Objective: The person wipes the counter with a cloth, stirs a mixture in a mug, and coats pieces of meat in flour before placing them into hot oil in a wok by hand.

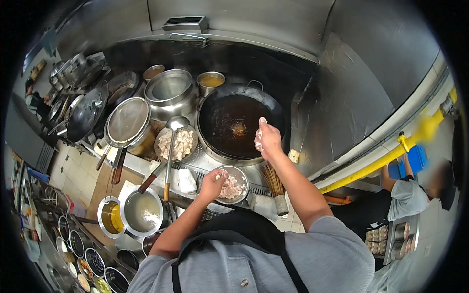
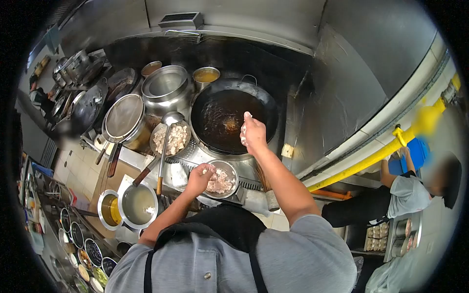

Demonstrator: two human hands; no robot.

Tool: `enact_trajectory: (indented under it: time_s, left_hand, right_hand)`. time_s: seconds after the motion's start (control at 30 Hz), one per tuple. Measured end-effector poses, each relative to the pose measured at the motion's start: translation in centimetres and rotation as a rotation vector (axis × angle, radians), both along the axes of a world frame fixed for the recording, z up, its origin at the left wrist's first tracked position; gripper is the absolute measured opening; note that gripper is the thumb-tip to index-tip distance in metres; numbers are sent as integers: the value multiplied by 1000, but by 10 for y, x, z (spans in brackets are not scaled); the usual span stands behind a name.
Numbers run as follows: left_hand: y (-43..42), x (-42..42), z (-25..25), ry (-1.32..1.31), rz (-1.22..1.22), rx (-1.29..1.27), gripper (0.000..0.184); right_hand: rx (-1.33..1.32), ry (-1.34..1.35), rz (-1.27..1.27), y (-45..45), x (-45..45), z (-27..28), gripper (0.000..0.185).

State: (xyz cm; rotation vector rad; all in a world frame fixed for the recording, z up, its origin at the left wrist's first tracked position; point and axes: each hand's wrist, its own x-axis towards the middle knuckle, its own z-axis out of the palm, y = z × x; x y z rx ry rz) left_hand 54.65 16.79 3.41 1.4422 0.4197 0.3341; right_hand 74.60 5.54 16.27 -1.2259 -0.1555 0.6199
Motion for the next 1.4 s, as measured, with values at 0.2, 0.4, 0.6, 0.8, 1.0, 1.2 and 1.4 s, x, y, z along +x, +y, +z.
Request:
enact_trajectory:
  time_s: [0.2,0.4,0.6,0.8,1.0,1.2,1.4]
  left_hand:
    - [0,-7,0,-12,52,-152,10]
    - [2,-18,19,12,67,-380,28]
    - [0,-21,18,35,50,-219,42]
    - [2,-17,52,-100,-23,-376,42]
    - [11,-8,71,-296,-131,-775,40]
    - [10,-9,43,-98,-9,-503,20]
    - [-7,-6,40,-123,211,-400,14]
  right_hand:
    - [-222,-399,196,19,52,-59,28]
    - [-1036,-1103,300,31,64,-100,14]
    - [-1084,-1178,292,32,62,-118,16]
    - [-447,-932,487,-5,-24,-58,33]
    - [-491,-350,695,-17,-84,-62,52]
    - [-225,-171,385,-9,-80,-61,39]
    - [-378,-973,435,-10,-102,-37,40]
